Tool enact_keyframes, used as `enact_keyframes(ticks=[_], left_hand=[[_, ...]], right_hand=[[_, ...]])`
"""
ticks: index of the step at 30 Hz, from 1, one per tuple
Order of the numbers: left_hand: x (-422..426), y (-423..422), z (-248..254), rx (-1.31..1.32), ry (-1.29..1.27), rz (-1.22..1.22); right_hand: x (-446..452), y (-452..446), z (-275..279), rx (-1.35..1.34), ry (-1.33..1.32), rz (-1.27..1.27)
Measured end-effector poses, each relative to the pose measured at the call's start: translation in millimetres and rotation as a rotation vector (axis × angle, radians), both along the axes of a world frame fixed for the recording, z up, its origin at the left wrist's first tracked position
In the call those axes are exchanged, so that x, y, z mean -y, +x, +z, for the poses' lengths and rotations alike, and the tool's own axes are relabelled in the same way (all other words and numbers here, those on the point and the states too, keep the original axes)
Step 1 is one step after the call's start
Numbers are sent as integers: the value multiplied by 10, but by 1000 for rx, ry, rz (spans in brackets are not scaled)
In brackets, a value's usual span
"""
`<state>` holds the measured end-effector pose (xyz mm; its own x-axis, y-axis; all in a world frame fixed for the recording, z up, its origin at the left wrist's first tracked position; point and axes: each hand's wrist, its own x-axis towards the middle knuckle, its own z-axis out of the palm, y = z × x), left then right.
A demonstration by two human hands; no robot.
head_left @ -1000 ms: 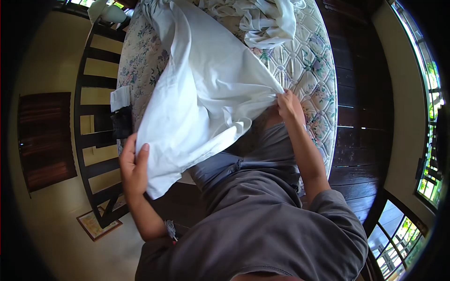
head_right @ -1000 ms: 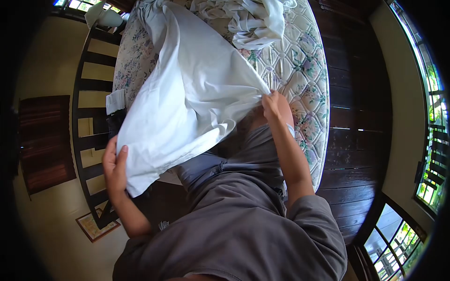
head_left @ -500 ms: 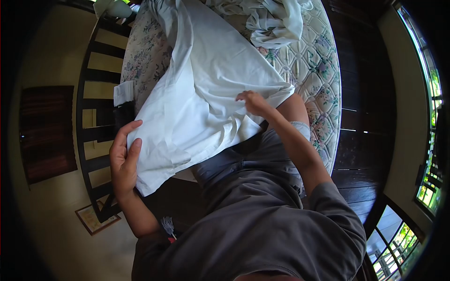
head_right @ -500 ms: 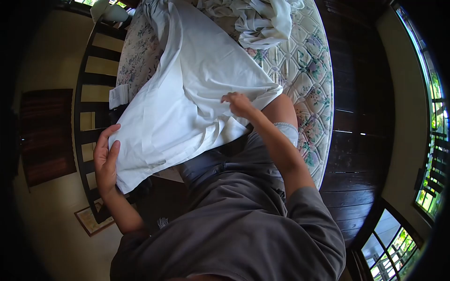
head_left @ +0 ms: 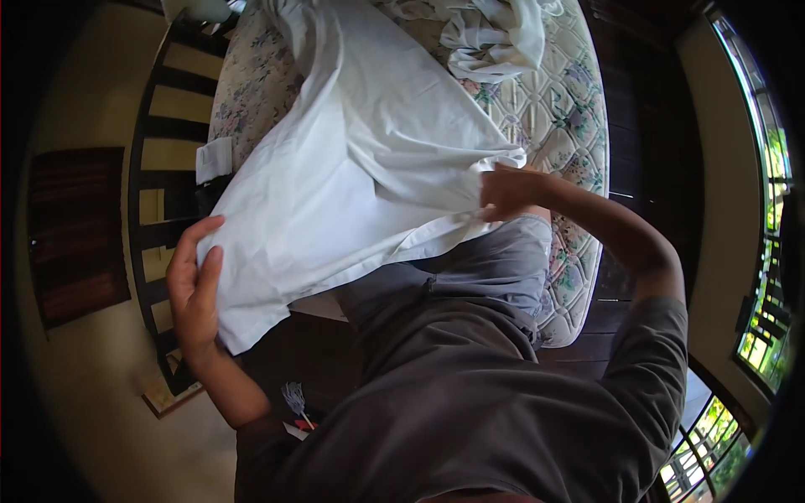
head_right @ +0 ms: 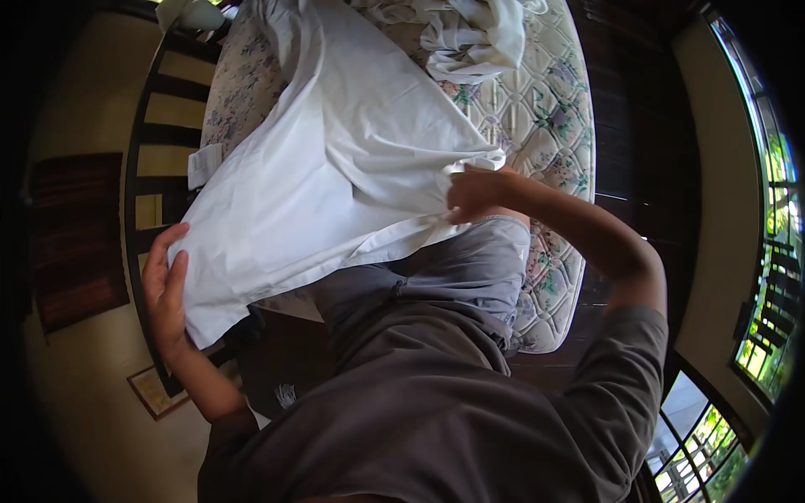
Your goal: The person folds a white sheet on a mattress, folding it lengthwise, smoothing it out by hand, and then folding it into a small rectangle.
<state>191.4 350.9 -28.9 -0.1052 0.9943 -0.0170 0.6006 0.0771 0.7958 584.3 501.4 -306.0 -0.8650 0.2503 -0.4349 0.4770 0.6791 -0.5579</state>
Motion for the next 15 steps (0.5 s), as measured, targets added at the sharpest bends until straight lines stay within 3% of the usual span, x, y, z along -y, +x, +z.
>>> enact_keyframes(ticks=[4, 6, 8, 11, 12, 15], left_hand=[[31, -86, 147, -85, -4, 39], [62, -111, 168, -16, -10, 113], [46, -130, 246, -88, -12, 88], [58, -162, 336, -142, -3, 57], [52, -162, 363, -160, -7, 44], [18, -71, 461, -183, -26, 40]], right_hand=[[594, 957, 564, -189, 211, -371], [976, 1180, 822, -35, 228, -516], [1269, 1403, 808, 297, -139, -554], [1502, 1723, 614, 266, -571, -652], [1476, 1780, 493, 179, -466, -672], [1237, 1698, -73, -184, -155, -1237]])
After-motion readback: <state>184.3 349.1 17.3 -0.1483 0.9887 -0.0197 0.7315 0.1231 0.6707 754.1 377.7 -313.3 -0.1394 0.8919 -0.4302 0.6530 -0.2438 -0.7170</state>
